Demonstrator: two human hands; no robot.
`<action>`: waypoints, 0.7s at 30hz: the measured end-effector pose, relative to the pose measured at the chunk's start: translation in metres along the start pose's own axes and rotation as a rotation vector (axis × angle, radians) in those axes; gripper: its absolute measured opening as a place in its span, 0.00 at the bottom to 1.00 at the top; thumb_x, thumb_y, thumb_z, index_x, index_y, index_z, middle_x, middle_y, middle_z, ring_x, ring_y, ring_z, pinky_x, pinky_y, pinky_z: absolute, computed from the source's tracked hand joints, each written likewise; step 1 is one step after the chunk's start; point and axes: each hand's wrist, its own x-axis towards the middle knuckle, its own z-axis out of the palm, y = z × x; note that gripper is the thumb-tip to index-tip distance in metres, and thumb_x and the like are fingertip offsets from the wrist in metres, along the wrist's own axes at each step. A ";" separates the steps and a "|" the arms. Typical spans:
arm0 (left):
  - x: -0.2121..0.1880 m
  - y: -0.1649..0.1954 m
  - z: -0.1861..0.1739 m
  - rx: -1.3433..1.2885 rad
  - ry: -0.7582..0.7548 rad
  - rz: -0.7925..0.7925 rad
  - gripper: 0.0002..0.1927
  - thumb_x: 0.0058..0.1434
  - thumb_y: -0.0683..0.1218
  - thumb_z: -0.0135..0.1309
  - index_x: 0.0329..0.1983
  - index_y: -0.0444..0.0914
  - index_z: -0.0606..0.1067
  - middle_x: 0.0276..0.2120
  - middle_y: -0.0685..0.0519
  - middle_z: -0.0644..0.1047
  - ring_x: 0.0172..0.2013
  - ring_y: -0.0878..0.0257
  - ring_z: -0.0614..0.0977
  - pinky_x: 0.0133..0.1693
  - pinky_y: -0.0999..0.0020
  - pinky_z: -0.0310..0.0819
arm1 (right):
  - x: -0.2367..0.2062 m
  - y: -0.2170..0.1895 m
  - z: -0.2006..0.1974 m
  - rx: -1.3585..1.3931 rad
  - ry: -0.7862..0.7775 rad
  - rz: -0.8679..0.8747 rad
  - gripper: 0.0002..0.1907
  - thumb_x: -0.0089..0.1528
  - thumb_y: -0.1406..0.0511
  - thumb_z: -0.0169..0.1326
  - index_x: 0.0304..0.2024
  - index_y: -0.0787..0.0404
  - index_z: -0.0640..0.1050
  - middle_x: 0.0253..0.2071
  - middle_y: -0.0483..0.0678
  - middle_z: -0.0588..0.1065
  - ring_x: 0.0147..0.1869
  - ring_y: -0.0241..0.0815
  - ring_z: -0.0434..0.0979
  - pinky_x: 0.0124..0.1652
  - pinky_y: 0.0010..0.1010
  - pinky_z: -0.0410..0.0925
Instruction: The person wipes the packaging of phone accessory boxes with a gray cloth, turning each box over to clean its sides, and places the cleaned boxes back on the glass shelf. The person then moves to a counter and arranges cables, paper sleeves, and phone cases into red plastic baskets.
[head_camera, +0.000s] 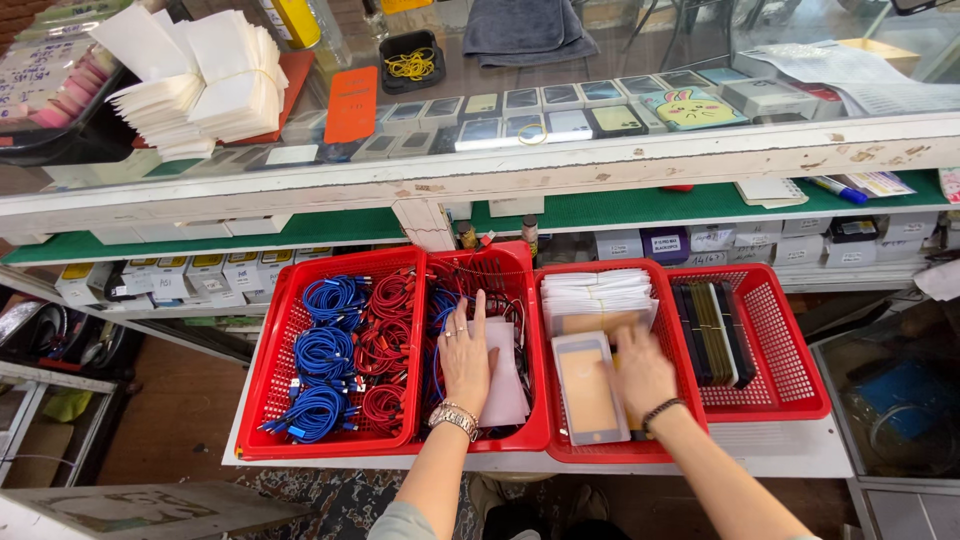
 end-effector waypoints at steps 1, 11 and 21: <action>0.000 0.003 0.001 -0.038 0.039 -0.005 0.55 0.50 0.47 0.66 0.76 0.42 0.47 0.68 0.39 0.61 0.65 0.44 0.64 0.60 0.51 0.62 | -0.004 -0.006 0.006 0.011 -0.056 0.049 0.34 0.55 0.49 0.63 0.53 0.60 0.66 0.56 0.59 0.70 0.57 0.60 0.75 0.47 0.47 0.73; 0.027 0.033 0.005 -0.520 0.209 0.060 0.41 0.63 0.45 0.60 0.76 0.37 0.55 0.65 0.40 0.67 0.66 0.44 0.68 0.68 0.52 0.62 | 0.007 0.021 0.017 0.169 -0.058 0.206 0.27 0.57 0.51 0.61 0.50 0.61 0.73 0.50 0.58 0.78 0.53 0.59 0.80 0.51 0.47 0.72; 0.056 0.077 0.003 -1.763 -0.483 -0.226 0.24 0.64 0.52 0.62 0.54 0.28 0.78 0.47 0.45 0.81 0.43 0.63 0.81 0.45 0.67 0.76 | 0.024 -0.004 -0.033 1.229 -0.207 -0.084 0.15 0.65 0.64 0.55 0.52 0.64 0.74 0.46 0.46 0.81 0.49 0.31 0.79 0.49 0.26 0.71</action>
